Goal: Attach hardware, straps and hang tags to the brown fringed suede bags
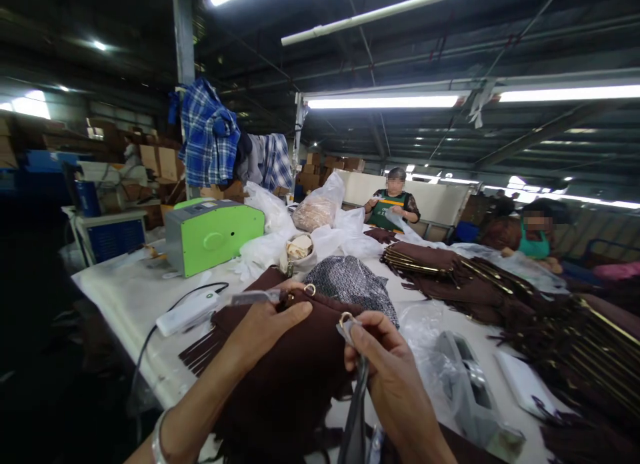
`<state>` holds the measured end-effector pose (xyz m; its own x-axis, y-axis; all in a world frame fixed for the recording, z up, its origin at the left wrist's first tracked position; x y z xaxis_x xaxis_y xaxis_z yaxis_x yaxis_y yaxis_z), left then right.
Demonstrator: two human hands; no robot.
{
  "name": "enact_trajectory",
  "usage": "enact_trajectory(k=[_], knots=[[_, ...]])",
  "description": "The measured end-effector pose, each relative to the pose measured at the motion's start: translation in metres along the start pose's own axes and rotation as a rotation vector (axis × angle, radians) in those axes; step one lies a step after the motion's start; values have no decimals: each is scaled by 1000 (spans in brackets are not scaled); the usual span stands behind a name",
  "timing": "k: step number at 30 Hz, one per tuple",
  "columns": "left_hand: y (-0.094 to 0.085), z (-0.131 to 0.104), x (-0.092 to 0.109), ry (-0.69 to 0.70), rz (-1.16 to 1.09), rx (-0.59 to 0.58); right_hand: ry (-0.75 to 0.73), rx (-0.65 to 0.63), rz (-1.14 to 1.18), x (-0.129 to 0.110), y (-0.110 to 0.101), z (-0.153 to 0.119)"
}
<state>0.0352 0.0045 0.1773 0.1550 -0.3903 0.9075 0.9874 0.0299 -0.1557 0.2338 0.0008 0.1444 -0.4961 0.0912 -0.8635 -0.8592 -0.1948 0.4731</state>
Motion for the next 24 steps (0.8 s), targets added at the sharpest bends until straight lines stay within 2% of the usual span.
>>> enact_trajectory(k=[3,8,11,15,20,24], knots=[[10,-6,11,197,273,-24,-12,24,32,-8,5,5],[44,-16,-4,385,374,-7,-74,69,-11,-8,2,12],[60,-19,-11,418,389,14,-107,79,-95,-7,-5,12],[72,-19,-17,477,447,47,-79,111,-124,-4,-14,9],[78,-19,-24,543,503,114,-61,164,-140,6,-19,6],[78,-20,-26,509,516,123,-49,198,-141,16,-18,7]])
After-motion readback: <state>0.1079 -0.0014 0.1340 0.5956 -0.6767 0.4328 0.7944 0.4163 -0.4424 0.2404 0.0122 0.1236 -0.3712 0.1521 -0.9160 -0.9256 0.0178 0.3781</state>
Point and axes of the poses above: each hand's wrist, its own z-axis towards the middle knuckle, its own y-axis out of the palm, x = y × z, the point moved 1 cm from there along z, towards the middle knuckle, and after that the axes turned 1 degree about y, right-handed, at the moved point
